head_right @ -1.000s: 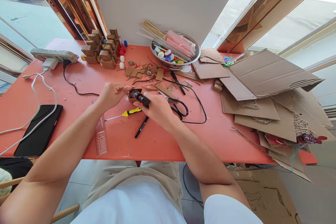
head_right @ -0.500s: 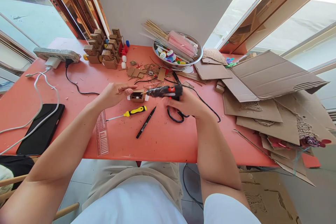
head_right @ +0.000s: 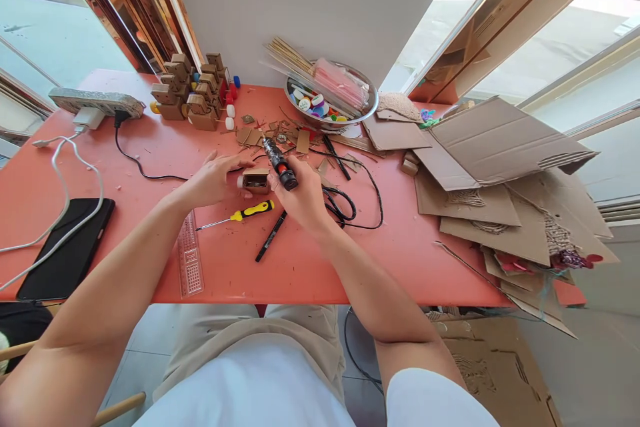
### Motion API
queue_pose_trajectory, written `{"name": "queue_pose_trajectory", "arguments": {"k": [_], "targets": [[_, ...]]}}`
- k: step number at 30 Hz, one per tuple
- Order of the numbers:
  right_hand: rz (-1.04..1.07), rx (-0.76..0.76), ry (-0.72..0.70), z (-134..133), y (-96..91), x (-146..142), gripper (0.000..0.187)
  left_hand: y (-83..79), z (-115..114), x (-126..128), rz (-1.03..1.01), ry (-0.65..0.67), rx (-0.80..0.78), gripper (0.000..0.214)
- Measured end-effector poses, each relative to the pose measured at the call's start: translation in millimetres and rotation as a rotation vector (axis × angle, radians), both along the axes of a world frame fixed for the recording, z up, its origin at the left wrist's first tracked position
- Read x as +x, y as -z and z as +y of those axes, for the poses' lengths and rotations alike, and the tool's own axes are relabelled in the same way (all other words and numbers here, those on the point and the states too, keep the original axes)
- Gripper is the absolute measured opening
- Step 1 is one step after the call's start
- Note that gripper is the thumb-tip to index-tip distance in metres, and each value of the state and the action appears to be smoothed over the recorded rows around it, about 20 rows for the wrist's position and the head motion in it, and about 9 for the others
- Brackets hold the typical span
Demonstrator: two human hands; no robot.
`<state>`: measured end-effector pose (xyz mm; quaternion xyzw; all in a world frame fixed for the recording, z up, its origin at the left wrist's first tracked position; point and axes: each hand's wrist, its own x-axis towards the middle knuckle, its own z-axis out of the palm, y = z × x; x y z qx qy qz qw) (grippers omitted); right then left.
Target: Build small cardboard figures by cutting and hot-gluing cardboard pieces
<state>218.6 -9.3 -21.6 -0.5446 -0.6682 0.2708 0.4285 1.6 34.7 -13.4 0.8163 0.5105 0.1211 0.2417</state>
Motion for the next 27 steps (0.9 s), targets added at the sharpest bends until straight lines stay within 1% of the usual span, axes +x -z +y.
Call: {"name": "queue_pose_trajectory", "arguments": {"k": [3,8,12,14,18,23,25,27], "targets": [[0.035,-0.053,0.005,4.7,2.6,2.7,0.005,1.9,1.7,-0.3,0.020,0.002,0.018,0.062],[0.098,-0.119,-0.009,9.1,5.5,-0.4,0.009,4.4,3.3,-1.4,0.007,0.000,0.030,0.058],[0.132,-0.178,-0.007,9.3,4.0,-3.4,0.012,4.6,1.7,-0.1,0.015,0.010,0.059,0.046],[0.117,-0.175,-0.016,9.3,4.0,-2.9,0.012,5.5,1.5,-0.7,0.000,0.011,0.077,0.043],[0.077,-0.164,-0.041,8.6,6.1,-0.5,0.012,7.8,3.3,-4.1,-0.044,0.010,0.078,0.054],[0.064,-0.131,-0.078,8.7,7.3,2.2,0.018,6.6,2.4,-4.7,-0.051,0.008,0.086,0.045],[0.082,-0.131,-0.090,9.3,6.0,3.2,0.015,4.8,0.8,-3.3,-0.039,0.005,0.079,0.046],[0.105,-0.140,-0.087,9.9,4.4,3.4,0.010,3.3,-0.6,-2.0,-0.027,0.006,0.076,0.052]]}}
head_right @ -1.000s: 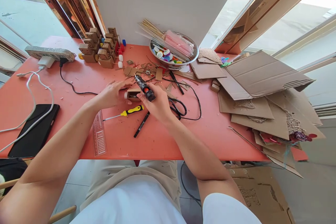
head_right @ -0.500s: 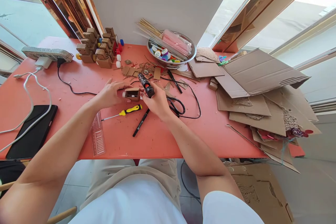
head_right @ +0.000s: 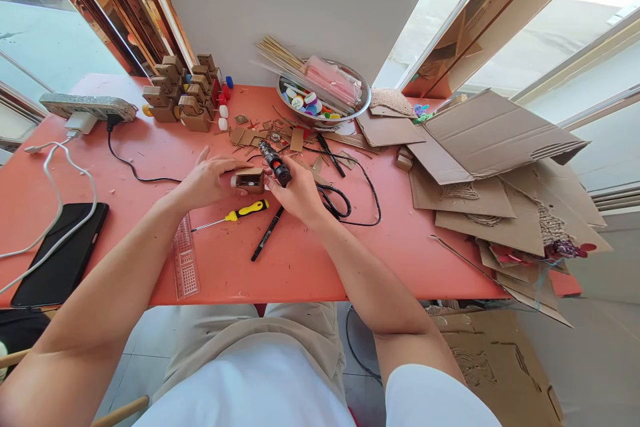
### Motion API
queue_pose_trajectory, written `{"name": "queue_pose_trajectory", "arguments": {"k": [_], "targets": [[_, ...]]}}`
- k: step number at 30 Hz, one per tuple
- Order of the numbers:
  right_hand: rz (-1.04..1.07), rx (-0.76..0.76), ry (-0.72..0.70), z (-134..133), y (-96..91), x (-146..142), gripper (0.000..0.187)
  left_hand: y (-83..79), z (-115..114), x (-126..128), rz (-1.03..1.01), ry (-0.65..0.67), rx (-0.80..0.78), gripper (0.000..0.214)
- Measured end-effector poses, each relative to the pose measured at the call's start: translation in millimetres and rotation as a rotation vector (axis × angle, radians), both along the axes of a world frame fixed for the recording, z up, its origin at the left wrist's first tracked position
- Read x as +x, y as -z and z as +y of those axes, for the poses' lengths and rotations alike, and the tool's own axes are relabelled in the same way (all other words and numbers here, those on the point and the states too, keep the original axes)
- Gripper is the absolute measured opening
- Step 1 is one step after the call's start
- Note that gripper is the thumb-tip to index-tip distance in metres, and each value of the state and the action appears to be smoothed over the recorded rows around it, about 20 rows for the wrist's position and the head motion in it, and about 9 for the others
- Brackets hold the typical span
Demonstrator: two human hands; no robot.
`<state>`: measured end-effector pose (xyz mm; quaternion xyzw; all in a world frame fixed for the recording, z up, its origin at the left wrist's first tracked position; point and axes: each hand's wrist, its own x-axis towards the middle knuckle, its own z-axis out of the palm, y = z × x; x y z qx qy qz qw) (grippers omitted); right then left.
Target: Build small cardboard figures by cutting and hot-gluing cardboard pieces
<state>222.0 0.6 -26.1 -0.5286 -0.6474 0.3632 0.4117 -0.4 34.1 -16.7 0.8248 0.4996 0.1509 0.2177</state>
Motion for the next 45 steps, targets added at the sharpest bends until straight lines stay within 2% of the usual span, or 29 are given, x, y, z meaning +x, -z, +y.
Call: {"name": "queue_pose_trajectory", "arguments": {"k": [4,8,15,21,26,33,45], "targets": [[0.073,0.008,0.019,1.4,-0.8,-3.0,0.016,0.0,-0.5,0.0,-0.004,-0.013,-0.002,0.062],[0.115,0.004,-0.002,4.2,1.8,-6.8,0.023,0.8,0.1,-0.7,-0.029,-0.006,-0.007,0.051],[0.207,-0.040,-0.044,8.4,2.6,-4.1,0.052,0.0,0.5,1.0,-0.032,-0.003,0.000,0.036],[0.218,-0.096,-0.016,9.1,5.9,-6.7,0.044,7.4,4.5,-0.3,-0.069,-0.049,0.008,0.044],[0.201,-0.096,-0.004,7.6,6.8,-7.4,0.035,8.8,3.8,0.4,-0.056,-0.051,0.007,0.038],[0.149,-0.042,-0.010,5.1,3.6,-6.7,0.043,7.7,2.6,0.0,-0.066,-0.047,0.032,0.038],[0.048,-0.024,-0.007,2.4,4.7,-8.9,0.037,7.9,2.5,1.2,-0.039,-0.035,0.058,0.039]]}}
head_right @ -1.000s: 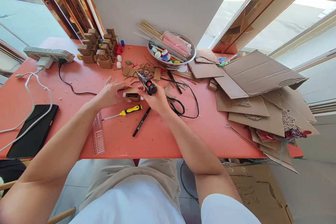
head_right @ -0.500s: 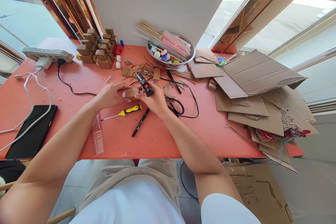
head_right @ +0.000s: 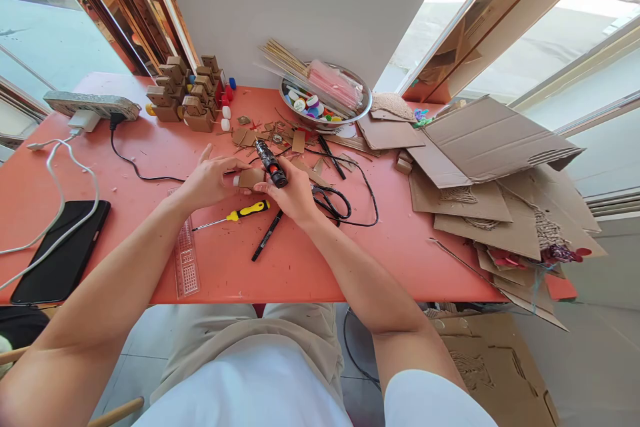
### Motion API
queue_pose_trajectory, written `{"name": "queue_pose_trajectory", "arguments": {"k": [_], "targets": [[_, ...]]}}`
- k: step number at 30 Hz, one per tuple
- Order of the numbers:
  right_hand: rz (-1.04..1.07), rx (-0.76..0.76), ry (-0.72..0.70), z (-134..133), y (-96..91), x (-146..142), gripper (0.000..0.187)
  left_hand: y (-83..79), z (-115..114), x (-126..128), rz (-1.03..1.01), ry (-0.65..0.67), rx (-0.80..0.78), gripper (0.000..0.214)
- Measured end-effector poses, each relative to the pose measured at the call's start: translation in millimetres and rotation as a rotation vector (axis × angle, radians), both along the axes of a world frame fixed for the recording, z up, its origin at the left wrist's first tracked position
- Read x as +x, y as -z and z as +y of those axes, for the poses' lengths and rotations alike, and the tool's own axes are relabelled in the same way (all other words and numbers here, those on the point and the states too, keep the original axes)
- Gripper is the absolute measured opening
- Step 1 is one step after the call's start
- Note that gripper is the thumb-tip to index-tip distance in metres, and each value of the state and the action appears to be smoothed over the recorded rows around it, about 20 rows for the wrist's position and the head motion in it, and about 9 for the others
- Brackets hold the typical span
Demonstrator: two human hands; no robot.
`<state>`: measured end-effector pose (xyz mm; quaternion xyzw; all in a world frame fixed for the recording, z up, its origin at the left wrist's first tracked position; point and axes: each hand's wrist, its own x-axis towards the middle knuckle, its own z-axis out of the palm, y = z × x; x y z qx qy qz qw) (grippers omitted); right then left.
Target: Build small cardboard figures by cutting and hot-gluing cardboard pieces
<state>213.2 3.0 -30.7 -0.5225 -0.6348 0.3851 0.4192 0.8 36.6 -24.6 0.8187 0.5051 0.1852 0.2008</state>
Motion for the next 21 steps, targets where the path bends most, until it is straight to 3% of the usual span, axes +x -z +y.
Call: {"name": "queue_pose_trajectory", "arguments": {"k": [12,21], "targets": [[-0.150,0.059,0.043,-5,-4.8,-3,0.030,-5.9,-3,1,0.032,0.009,-0.022,0.036],[-0.135,0.078,0.024,-7,-3.4,-2,0.024,-9.5,-6,-3,-0.060,0.018,-0.122,0.072]]}}
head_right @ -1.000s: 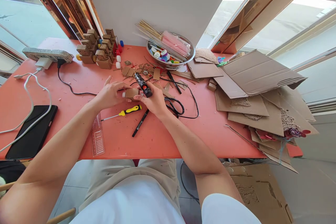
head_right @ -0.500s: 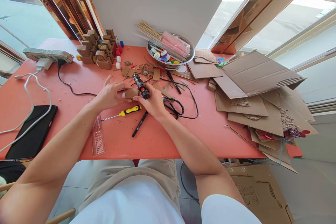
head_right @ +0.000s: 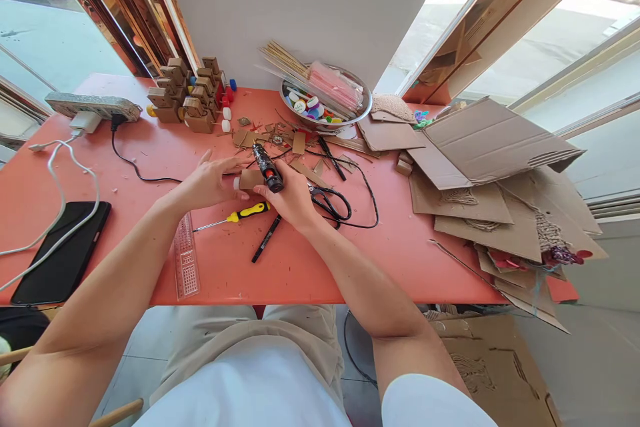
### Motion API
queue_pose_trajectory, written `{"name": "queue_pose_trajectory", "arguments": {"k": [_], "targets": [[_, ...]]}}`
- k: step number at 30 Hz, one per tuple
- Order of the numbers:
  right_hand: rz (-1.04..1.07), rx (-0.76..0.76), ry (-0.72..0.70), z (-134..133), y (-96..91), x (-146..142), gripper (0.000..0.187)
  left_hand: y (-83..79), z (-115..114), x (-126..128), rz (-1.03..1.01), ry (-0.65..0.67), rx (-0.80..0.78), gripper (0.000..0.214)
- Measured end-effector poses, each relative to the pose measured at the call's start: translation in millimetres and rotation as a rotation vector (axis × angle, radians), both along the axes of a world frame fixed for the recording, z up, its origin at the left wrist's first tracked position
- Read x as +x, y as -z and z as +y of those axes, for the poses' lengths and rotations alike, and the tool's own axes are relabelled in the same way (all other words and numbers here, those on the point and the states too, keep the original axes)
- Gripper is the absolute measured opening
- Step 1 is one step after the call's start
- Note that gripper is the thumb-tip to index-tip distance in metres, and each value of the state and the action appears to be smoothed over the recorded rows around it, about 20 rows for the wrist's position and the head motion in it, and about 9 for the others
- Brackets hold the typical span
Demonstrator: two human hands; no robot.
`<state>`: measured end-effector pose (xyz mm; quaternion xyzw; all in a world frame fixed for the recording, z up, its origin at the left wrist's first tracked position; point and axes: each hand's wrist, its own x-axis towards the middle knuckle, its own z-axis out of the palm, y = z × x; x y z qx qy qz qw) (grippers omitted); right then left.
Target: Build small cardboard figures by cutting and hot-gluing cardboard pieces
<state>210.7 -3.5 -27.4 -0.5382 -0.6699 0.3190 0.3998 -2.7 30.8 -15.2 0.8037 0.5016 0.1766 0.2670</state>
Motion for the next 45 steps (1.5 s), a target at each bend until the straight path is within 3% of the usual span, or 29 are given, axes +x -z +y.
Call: {"name": "queue_pose_trajectory", "arguments": {"k": [3,7,14,17,22,26,38,45], "targets": [[-0.004,0.007,-0.001,0,0.0,0,0.024,7.4,5,-3,-0.134,0.006,-0.112,0.063],[-0.007,-0.018,-0.006,0,-0.4,0,0.025,18.6,12,-4,-0.299,-0.088,-0.214,0.047],[-0.004,-0.019,-0.006,0,-0.1,-2,0.025,22.6,14,-3,-0.426,-0.093,-0.269,0.047],[0.014,-0.023,-0.006,-1,-1.6,-2,0.026,22.0,13,-3,-0.369,-0.076,-0.182,0.038],[0.021,-0.021,-0.007,0,-2.0,-2,0.027,16.8,9,-1,-0.169,0.015,0.185,0.011],[0.014,-0.028,-0.006,1,-0.1,-2,0.024,12.3,7,-1,-0.116,0.177,0.318,0.023],[0.007,0.013,0.007,-1,-3.3,0,0.019,10.8,9,-5,-0.113,0.261,0.344,0.028],[-0.013,0.007,-0.029,2,-4.7,0,0.018,7.0,10,-9,-0.111,0.271,0.221,0.018]]}}
